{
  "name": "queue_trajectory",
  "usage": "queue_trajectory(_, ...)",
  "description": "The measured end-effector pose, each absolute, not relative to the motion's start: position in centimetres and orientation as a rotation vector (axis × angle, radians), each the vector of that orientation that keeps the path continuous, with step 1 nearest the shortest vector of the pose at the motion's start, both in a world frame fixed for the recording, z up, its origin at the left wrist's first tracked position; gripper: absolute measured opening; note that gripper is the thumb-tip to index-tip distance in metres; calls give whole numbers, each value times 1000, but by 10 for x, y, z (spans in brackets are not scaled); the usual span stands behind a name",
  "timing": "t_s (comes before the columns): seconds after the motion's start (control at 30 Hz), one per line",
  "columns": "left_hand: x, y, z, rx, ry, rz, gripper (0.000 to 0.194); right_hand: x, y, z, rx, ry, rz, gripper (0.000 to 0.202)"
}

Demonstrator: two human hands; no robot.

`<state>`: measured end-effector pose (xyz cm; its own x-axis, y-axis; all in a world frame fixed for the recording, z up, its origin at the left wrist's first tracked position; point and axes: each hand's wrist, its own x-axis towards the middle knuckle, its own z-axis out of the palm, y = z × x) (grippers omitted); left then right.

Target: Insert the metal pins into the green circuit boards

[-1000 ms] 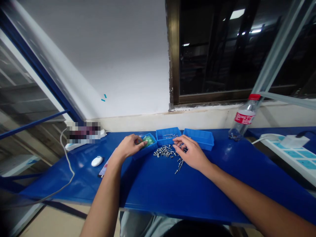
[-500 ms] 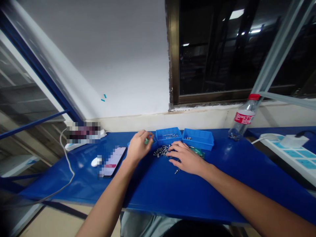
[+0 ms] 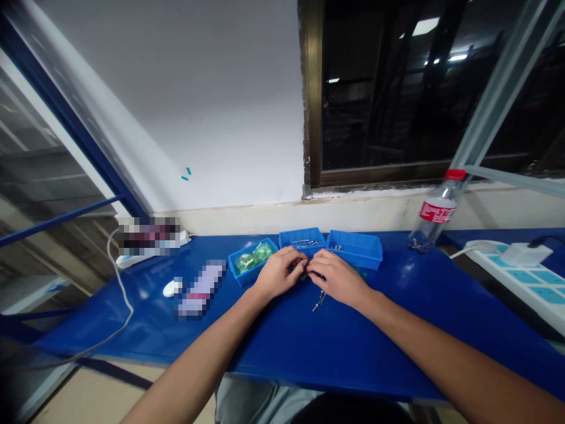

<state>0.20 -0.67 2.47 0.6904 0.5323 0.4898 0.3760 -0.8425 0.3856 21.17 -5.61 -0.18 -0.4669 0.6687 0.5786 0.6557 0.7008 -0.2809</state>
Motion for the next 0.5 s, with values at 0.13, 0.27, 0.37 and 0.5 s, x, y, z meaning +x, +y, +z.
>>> queue_trajectory(0.13, 2, -7, 28, 2524, 723, 905, 25, 213, -56, -2, -1070, -1955, 80, 14)
queue_trajectory(0.27, 6, -12, 30, 2325, 747, 871, 37, 212, -61, 2, -1126, -1794, 114, 14)
queue_trajectory(0.37, 7, -13, 29, 2212, 708, 826, 41, 210, -64, 5, -1086, -1786, 133, 14)
queue_trajectory(0.5, 8, -11, 23, 2098, 709, 797, 43, 206, -67, 8, -1051, -1849, 119, 16)
